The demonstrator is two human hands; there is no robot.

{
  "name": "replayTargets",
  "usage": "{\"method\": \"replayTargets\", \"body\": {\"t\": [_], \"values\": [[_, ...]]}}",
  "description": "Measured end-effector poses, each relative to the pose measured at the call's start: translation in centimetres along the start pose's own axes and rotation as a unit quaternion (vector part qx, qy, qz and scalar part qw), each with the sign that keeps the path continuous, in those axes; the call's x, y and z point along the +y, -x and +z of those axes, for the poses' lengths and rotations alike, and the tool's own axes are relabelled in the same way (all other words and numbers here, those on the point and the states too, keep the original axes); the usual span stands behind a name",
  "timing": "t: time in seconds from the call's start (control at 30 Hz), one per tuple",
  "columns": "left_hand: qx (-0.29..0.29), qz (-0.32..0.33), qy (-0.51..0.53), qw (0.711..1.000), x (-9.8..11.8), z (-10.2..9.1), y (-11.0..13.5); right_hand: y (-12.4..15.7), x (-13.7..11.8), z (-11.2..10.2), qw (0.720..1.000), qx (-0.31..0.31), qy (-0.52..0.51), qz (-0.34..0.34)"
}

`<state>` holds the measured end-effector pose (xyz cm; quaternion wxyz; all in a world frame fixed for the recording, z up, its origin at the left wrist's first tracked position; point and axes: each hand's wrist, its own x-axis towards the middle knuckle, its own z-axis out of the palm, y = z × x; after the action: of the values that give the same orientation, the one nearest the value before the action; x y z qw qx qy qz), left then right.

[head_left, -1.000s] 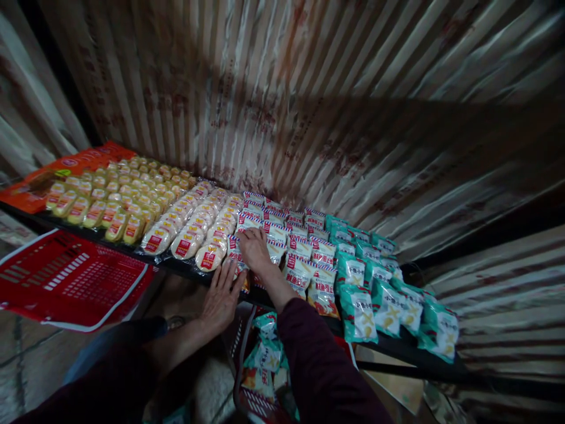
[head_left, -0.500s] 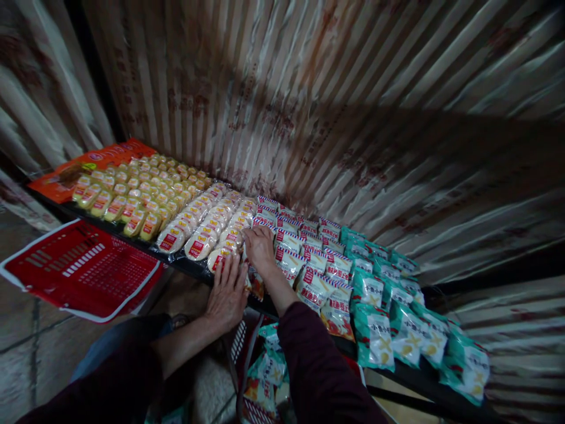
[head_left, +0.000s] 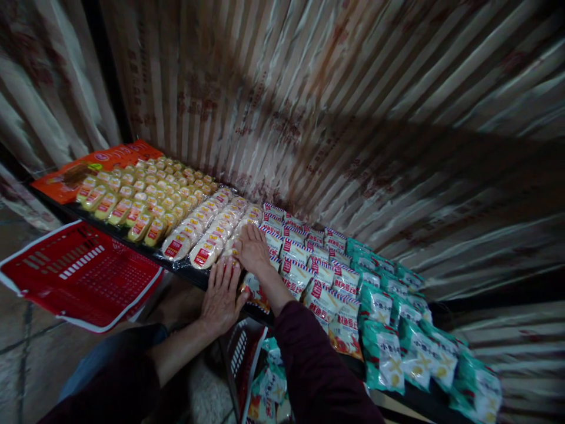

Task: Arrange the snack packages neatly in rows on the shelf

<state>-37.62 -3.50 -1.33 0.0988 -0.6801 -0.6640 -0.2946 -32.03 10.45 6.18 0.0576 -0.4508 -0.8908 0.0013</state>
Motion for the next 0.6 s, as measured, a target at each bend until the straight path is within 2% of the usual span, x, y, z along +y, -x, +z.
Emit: {"method": "replayTargets", "body": {"t": [0.23, 0.43, 0.6], "values": [[0.011, -0.007, 0.001, 1.000, -0.2, 0.6, -0.4, -1.6, -0.5, 0.4, 0.999, -0.049, -0.004, 0.018], [0.025, -0.016, 0.007, 1.000, 0.3, 0.6, -1.0, -1.6, -0.2, 0.4, 0.999, -0.036, -0.016, 0.020], [0.026, -0.027, 0.005, 0.999, 0.4, 0.3, -2.0, -4.3, 0.7, -0.3, 0.997, -0.036, -0.012, 0.070]]}}
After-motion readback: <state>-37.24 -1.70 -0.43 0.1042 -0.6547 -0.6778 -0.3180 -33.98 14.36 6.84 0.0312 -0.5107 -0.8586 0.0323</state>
